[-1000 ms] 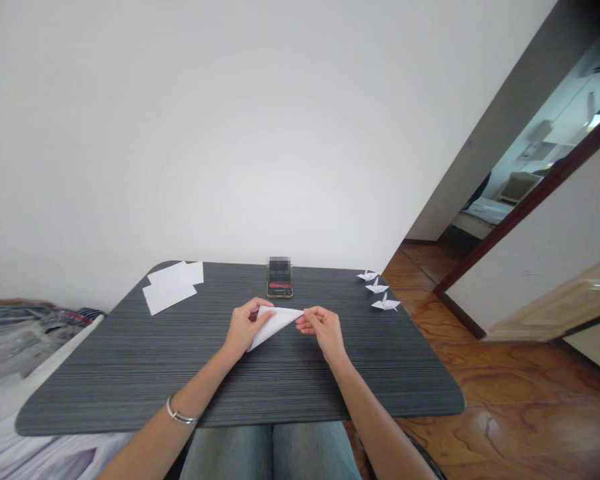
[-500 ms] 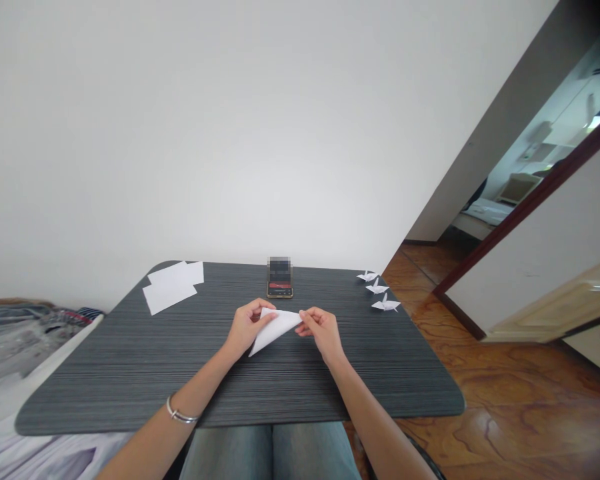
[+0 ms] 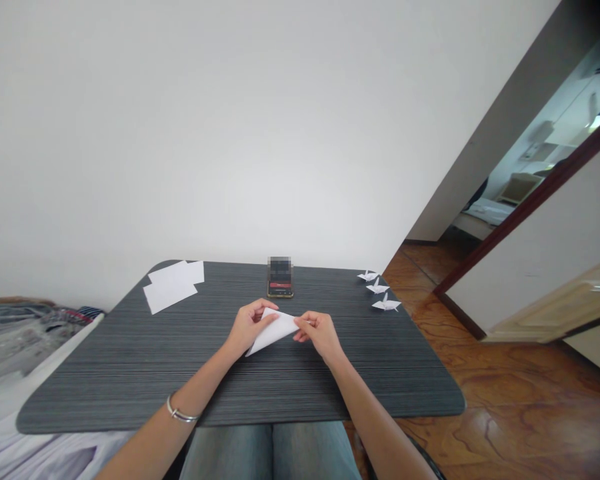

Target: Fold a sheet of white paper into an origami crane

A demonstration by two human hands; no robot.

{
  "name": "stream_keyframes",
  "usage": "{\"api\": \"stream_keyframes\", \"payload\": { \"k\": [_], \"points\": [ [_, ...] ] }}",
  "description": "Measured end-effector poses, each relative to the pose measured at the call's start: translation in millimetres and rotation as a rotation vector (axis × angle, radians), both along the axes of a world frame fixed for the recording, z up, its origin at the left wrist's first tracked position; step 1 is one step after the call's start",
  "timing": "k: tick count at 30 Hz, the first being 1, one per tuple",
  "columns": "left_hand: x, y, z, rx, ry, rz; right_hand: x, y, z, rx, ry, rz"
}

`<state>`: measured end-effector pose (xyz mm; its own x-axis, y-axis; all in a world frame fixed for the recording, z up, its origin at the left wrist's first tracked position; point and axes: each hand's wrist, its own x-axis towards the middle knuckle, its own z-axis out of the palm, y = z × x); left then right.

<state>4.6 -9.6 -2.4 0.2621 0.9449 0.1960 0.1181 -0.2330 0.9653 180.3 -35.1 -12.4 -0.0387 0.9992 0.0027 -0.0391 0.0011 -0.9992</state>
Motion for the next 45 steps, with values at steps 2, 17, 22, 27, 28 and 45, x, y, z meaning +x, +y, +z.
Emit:
{"api": "stream_keyframes", "payload": {
  "k": [2,17,22,27,28,45],
  "points": [
    [0.3,0.8,0.0,-0.042,-0.076,-0.032,1.3,1.2,-1.6,0.011,-0.002,-0.039],
    [-4.8,7.5,0.4,-0.069,-0.209,0.093,0.4,2.5,-3.6,0.010,0.009,-0.002],
    [-4.5,5.1,4.0,-0.014,-0.186,0.092,-1.1,1.4,-3.7,-0.007,0.012,0.100],
    [0.6,0.7,6.8,-0.024,-0.152,-0.028,-1.0,2.1,-5.7,0.039,-0.034,0.099],
    [1.2,0.5,6.5,-0.030,-0.155,-0.038,-1.1,2.4,-6.1,0.047,-0.049,0.095],
    [-2.2,3.8,0.8,-0.123,-0.323,-0.019,-0.2,3.3,-7.7,0.062,-0.076,-0.027]
  ]
}}
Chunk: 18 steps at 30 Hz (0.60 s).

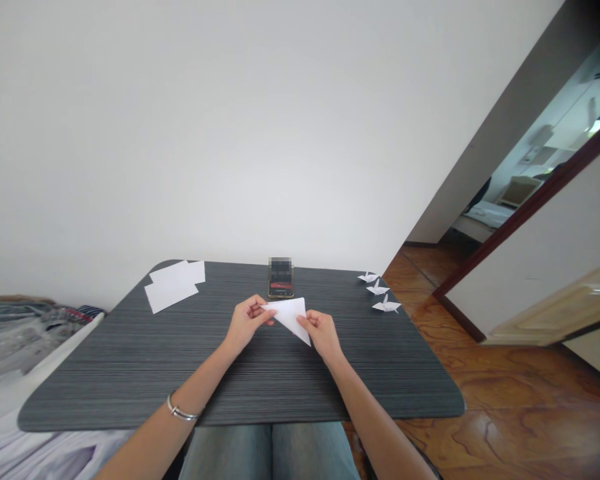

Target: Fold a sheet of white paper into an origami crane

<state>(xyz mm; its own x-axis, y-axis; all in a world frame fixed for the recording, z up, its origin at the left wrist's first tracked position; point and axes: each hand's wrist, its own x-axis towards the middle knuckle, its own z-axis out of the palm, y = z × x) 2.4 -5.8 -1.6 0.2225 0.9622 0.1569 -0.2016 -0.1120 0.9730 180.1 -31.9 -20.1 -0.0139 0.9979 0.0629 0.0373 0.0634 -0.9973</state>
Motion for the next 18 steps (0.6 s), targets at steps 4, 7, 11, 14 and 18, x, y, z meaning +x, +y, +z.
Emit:
{"api": "stream_keyframes", "payload": {
  "k": [4,7,11,14,18],
  "points": [
    [0.4,0.9,-0.8,-0.012,0.006,0.018,-0.4,-0.3,1.9,-0.002,-0.033,-0.012],
    [0.6,1.6,-2.5,-0.011,0.011,0.025,-0.2,-0.4,1.8,-0.001,-0.067,-0.020],
    [1.8,1.3,-2.5,-0.011,0.002,0.040,0.0,-0.7,1.1,0.005,-0.088,-0.022],
    [2.6,0.0,-0.2,-0.023,-0.018,0.058,-0.1,-1.0,1.5,0.008,-0.097,-0.026],
    [1.3,-0.8,1.6,-0.036,-0.028,0.068,0.1,-1.0,2.1,0.014,-0.139,-0.054]
  ]
}}
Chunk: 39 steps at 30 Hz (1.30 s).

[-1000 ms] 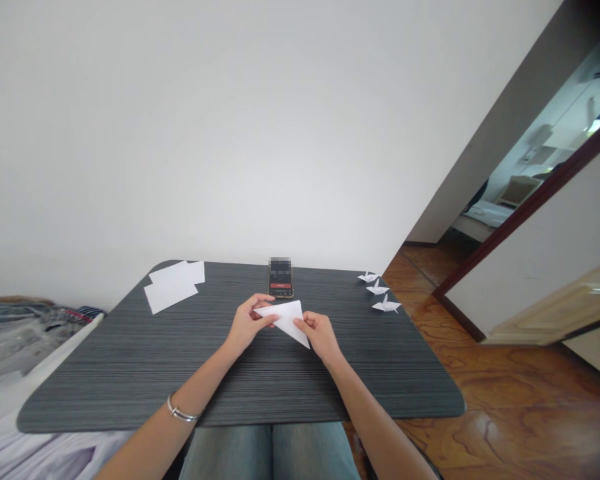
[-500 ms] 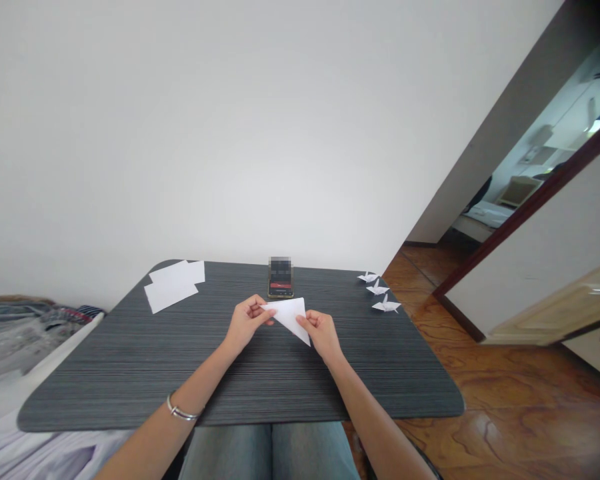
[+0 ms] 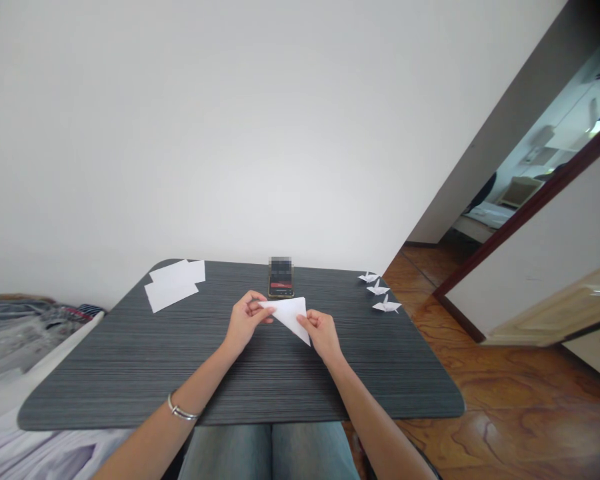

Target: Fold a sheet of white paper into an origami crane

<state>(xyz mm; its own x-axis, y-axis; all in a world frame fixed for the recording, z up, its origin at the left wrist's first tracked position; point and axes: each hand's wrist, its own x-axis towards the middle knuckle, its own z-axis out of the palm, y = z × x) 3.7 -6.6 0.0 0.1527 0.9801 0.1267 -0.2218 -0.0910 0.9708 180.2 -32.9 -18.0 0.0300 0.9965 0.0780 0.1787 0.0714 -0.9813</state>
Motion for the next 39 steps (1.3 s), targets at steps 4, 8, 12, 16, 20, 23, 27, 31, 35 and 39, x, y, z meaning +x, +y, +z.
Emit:
{"api": "stream_keyframes", "payload": {
  "k": [4,8,12,16,20,23,27,31,35,39],
  "points": [
    [-2.2,0.5,-1.0,0.018,0.002,0.045,0.5,0.4,-0.9,0.020,0.001,-0.008],
    [-3.0,0.5,-0.4,0.030,0.010,0.071,0.7,0.7,-2.2,0.008,0.026,-0.009],
    [-3.0,0.0,0.9,0.031,0.019,0.082,0.8,1.3,-3.5,0.009,0.020,-0.022],
    [-3.1,0.1,0.4,0.020,0.028,0.103,0.9,2.1,-4.7,0.008,0.040,-0.011],
    [-3.2,0.1,0.3,0.013,0.035,0.105,1.0,1.8,-3.8,0.006,0.048,-0.010],
    [-3.1,-0.2,0.7,0.010,0.032,0.103,1.0,0.9,-2.2,-0.003,0.058,-0.010],
    [-3.4,-0.3,1.0,0.008,0.034,0.107,1.1,0.6,-1.0,0.001,0.051,-0.019],
    [-3.6,0.0,0.2,0.019,0.033,0.107,0.9,1.2,-0.8,0.027,0.040,-0.036],
    [-2.7,0.2,-2.2,0.029,0.037,0.079,0.2,1.3,-1.2,0.051,0.028,-0.049],
    [-1.5,0.8,-5.0,0.023,0.048,0.059,-0.8,1.1,-1.5,0.052,0.024,-0.041]
  ]
}}
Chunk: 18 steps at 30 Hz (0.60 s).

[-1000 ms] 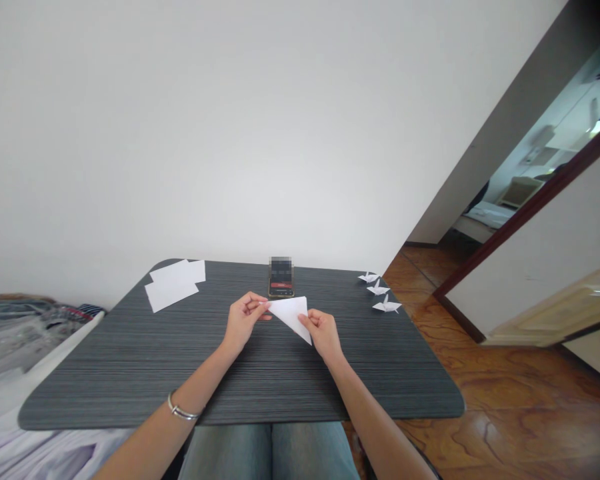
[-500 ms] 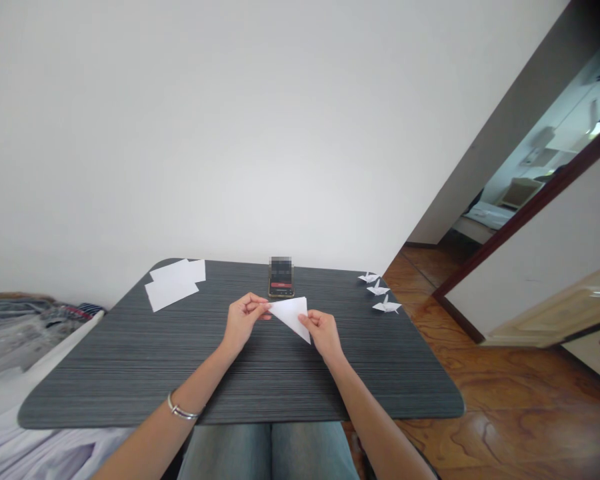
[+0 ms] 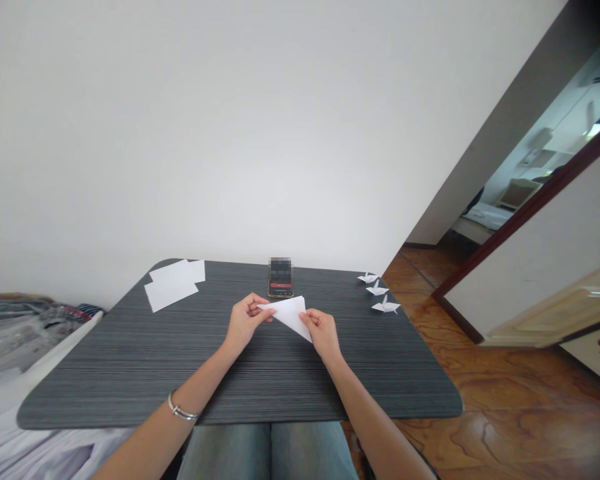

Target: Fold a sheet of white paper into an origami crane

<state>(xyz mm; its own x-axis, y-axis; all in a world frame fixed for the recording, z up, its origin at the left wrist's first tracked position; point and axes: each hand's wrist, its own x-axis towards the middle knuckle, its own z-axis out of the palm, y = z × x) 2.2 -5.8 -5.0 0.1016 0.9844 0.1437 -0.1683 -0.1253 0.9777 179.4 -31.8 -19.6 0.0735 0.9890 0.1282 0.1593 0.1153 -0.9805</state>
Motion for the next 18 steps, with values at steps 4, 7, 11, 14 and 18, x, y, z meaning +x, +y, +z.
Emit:
{"api": "stream_keyframes", "payload": {
  "k": [4,7,11,14,18],
  "points": [
    [0.8,0.5,-0.7,0.015,0.013,0.020,-2.3,-1.0,2.9,-0.036,0.106,0.046],
    [1.0,0.7,-0.7,0.022,0.024,0.032,-4.4,-2.1,5.0,-0.070,0.149,0.067],
    [0.7,0.8,-1.7,0.019,0.026,0.031,-5.0,-2.2,4.0,-0.086,0.123,0.045],
    [0.5,0.7,-2.4,0.016,0.025,0.024,-4.6,-1.6,2.9,-0.073,0.116,0.031],
    [0.3,0.8,-2.4,0.016,0.015,0.028,-4.0,-1.0,2.9,-0.052,0.106,0.021]
  ]
}}
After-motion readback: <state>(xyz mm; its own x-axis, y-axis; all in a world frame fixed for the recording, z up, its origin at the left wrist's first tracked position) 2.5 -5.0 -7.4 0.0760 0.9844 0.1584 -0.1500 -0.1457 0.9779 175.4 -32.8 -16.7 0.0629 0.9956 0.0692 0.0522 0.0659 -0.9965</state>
